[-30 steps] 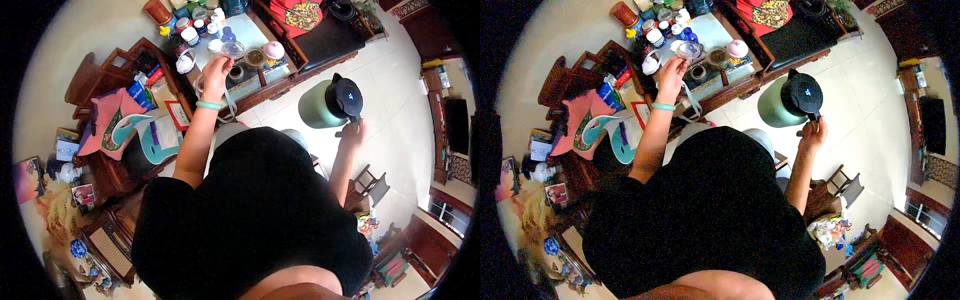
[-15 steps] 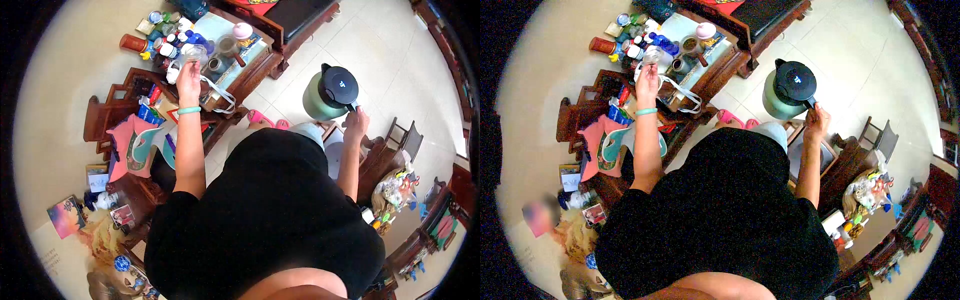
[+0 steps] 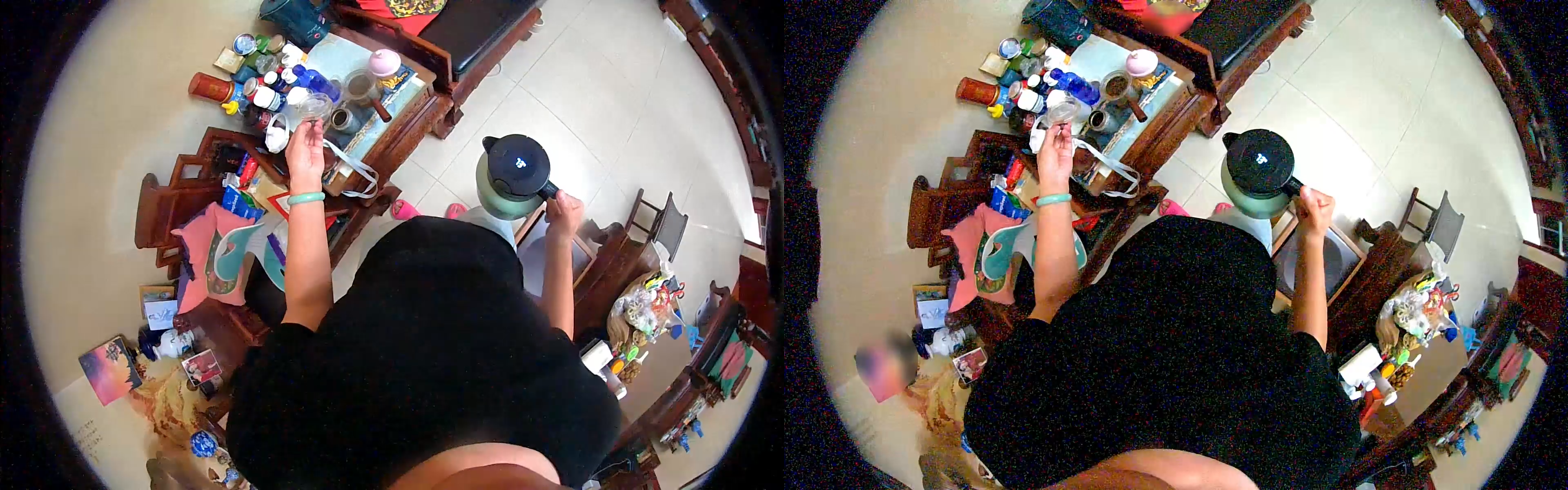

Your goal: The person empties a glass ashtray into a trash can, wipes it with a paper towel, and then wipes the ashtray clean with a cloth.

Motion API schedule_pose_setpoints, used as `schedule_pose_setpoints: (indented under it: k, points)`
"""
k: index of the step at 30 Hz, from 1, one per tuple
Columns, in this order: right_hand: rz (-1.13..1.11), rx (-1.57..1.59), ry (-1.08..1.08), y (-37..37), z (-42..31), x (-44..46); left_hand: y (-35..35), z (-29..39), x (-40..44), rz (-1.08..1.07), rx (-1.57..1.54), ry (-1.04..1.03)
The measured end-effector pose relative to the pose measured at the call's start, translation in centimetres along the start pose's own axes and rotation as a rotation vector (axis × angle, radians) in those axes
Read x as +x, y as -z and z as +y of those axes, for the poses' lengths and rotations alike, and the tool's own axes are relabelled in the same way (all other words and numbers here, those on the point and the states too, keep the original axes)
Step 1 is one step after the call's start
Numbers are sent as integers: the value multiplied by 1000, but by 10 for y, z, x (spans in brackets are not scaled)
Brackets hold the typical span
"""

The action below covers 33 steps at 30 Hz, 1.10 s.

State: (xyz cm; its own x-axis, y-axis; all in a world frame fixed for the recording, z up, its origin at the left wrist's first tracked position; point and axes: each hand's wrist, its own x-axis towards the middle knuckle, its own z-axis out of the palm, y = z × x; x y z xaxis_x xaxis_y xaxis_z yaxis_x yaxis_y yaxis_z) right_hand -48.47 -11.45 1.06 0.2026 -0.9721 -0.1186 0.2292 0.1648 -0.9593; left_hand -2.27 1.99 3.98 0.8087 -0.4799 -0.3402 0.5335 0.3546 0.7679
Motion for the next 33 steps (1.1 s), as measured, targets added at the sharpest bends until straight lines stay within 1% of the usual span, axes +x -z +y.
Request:
schedule_pose_setpoints:
  k: [1,3,4,5,6,7,8,10,11,12,14,15,16,17,18,19,22,24,25,26,27,28,30,31,32,33]
  points:
    - [62,-8,-50,-13,-9,-3,4,-1,6,-15,0,7]
    - [45,-4,-63,-20,-1,1,4,2,9,-23,-35,-7]
    - [53,-13,-71,-26,1,3,6,6,12,-42,-38,31]
    - [-39,-51,-55,-29,-3,5,9,7,16,-27,-44,3]
    - [-15,-44,-86,-32,3,10,4,8,11,-8,-48,-22]
    - [-47,-65,-67,-40,0,13,7,10,13,-63,-93,-27]
    - [-76,-87,-48,-49,-4,17,10,13,17,-55,-80,-20]
    - [-68,-68,-69,-65,-8,25,11,21,16,-73,-110,-3]
    - [-84,-121,-60,-74,-12,27,11,24,17,-49,-123,10]
    - [-100,-175,-51,-83,-17,31,7,28,13,-39,-55,-34]
    - [-130,-181,-61,-102,-20,40,6,38,8,-101,-16,-34]
    - [-45,-111,-68,-119,-24,42,9,39,10,-128,-34,-57]
    - [39,-41,-76,-133,-27,45,13,42,10,-154,-21,-20]
    - [-6,-90,0,-133,-18,55,17,42,8,-142,-35,-34]
    - [-10,-104,-31,-156,-34,50,14,47,3,-125,-50,-47]
    - [-15,-141,-18,-166,-36,55,18,51,4,-157,-35,-35]
    - [-38,-213,7,-194,-39,66,28,57,1,-136,-92,-15]
    - [-22,-106,-31,-204,-34,80,37,56,-3,-119,-112,10]
    - [38,-199,-33,-224,-43,77,38,57,-6,-116,-121,20]
    - [-16,-210,-44,-218,-37,89,39,57,-10,-111,-133,35]
    - [2,-249,-51,-236,-45,86,40,55,-12,-89,-130,31]
    - [20,-284,-55,-253,-52,84,44,55,-13,-127,-128,60]
    - [-71,-461,117,-252,-44,100,45,50,-17,-110,-143,74]
    - [-91,-296,-47,-252,-48,102,47,45,-21,-125,-121,76]
    - [-83,-309,-33,-256,-44,113,48,39,-20,-102,-109,108]
    - [-101,-338,-67,-266,-49,114,49,33,-22,-98,-112,128]
